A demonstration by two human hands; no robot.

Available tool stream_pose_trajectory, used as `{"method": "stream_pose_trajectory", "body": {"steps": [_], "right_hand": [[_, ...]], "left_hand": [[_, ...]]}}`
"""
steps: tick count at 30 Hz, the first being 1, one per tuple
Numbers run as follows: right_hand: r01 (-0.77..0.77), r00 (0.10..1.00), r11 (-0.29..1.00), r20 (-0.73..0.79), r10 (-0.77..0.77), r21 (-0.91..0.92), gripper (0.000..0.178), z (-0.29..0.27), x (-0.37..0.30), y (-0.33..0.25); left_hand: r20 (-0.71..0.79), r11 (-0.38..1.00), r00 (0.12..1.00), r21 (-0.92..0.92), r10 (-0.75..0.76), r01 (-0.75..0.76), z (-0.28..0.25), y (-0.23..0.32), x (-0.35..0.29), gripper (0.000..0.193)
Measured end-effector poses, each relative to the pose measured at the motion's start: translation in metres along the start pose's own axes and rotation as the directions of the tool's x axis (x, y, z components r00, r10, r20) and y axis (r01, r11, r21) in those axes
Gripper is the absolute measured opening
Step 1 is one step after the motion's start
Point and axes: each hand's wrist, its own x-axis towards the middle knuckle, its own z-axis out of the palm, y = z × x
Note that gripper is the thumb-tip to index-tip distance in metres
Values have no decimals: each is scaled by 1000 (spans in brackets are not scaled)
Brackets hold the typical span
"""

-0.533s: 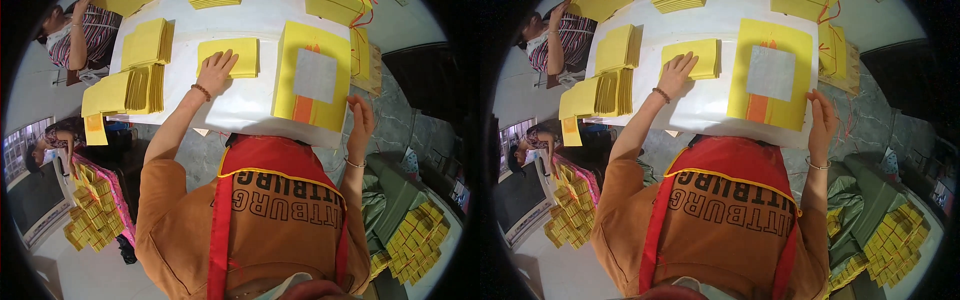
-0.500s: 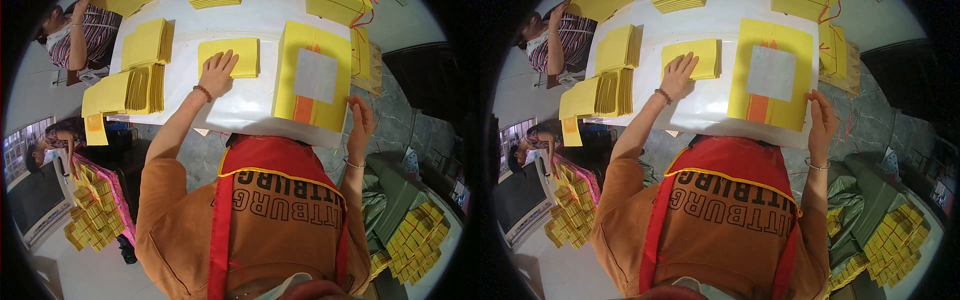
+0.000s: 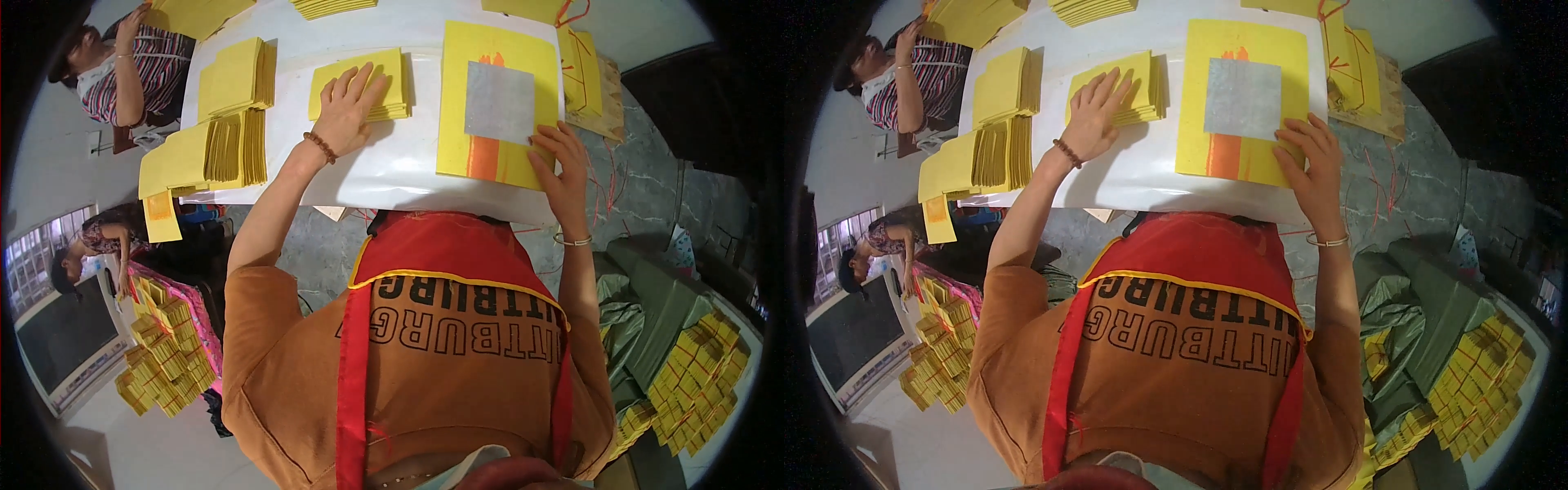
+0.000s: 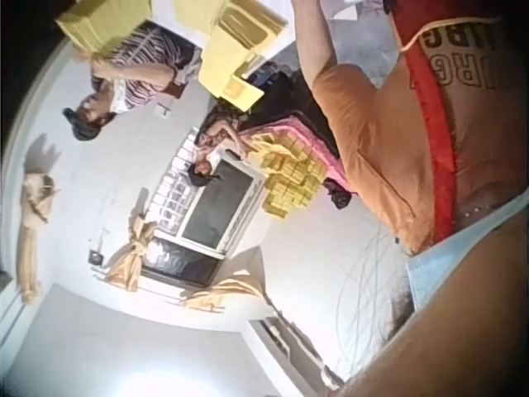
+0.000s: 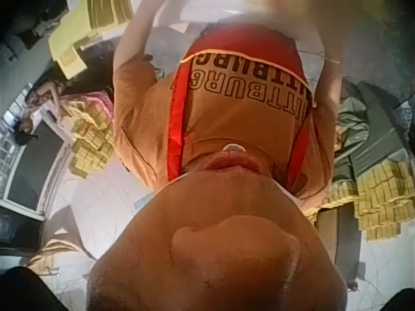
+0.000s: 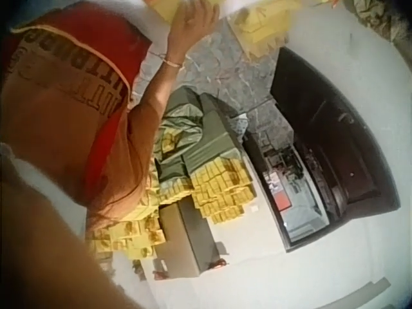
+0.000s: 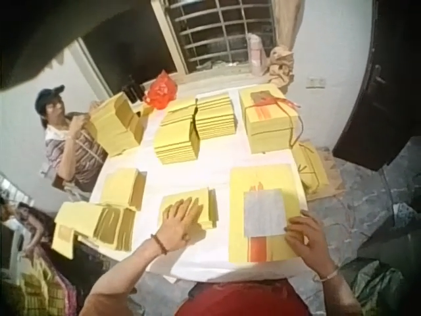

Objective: Stacking and bundling stacks of yellow paper with red ribbons.

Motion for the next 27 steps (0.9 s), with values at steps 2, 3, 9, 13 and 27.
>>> {"method": "stream_pose_trajectory", "body": {"steps": [2,3,9,13,27], "right_hand": [[8,1000,999,-14,-7,36,20,0,0,1],[-10,1000,999,-17,10,31,20,1,0,1],[9,1000,997,-22,-7,75,19,3,4,6],[-30,999,978,-6,32,207,16,4,2,8],[-294,955,763,135,266,575,36,0,1,10]], "left_hand": [[-149,985,984,-124,102,-121,-19,21,6,71],[-198,960,968,-201,154,-194,-31,38,8,59],[-196,841,871,-233,451,-488,-36,105,10,44],[-264,814,844,-247,466,-526,-35,101,19,36],[-12,647,958,-735,286,-202,-51,94,41,11]]}}
